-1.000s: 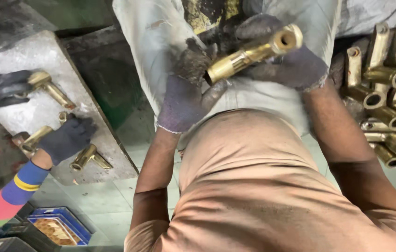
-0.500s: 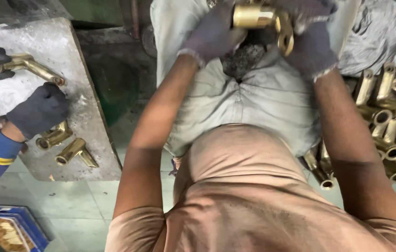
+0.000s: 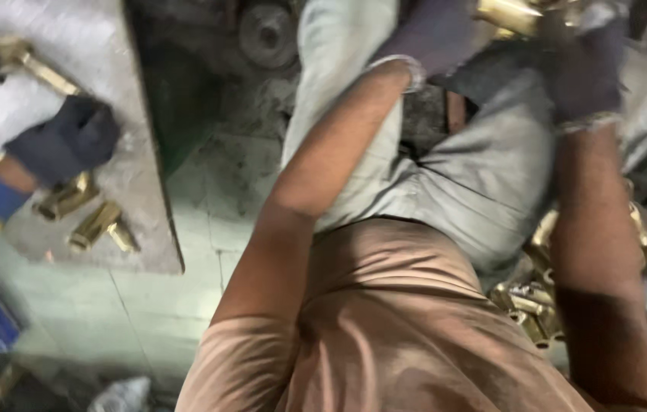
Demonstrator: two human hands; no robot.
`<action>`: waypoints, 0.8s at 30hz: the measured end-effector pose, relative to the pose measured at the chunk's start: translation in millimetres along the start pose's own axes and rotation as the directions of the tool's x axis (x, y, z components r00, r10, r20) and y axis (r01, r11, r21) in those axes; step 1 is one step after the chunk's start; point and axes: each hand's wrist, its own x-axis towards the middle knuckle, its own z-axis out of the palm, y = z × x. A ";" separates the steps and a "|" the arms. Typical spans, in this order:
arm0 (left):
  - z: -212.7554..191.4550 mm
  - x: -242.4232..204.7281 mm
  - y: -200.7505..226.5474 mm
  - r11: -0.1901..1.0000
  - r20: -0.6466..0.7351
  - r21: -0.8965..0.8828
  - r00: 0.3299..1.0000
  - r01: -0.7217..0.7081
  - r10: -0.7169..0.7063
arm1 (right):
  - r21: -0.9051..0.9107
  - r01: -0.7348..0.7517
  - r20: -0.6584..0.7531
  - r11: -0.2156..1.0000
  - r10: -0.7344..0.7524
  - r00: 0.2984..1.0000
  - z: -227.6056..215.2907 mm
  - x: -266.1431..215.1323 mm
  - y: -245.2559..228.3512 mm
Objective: The person sits on the floor and repeatedly rubs brass-colored metal parts against a rotating grinding wheel. They handle the parts with gloved hands, turning them to polish different surfaces, and place the finished pieces into a pile on the floor.
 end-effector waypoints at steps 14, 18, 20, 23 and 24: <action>43.5 62.5 -57.0 0.930 -0.347 0.040 0.867 -0.366 0.357 | 0.391 -0.050 0.016 0.919 0.048 0.999 29.0 -29.3 8.0; 43.2 54.2 -47.1 0.955 -0.241 -0.001 0.927 -0.298 0.289 | 0.384 -0.075 0.022 0.920 0.072 0.997 37.1 -35.7 31.4; 40.3 50.5 -46.1 0.917 -0.362 0.089 0.845 -0.389 0.393 | 0.522 -0.197 0.105 0.830 0.167 0.980 50.1 -29.3 40.3; 40.8 51.3 -45.7 0.940 -0.364 0.068 0.869 -0.334 0.335 | 0.808 -0.318 0.233 0.497 0.226 0.946 60.8 -25.6 53.3; 40.8 52.4 -47.6 0.958 -0.335 0.037 0.900 -0.283 0.279 | 0.866 -0.358 0.285 0.349 0.244 0.927 63.8 -25.5 57.4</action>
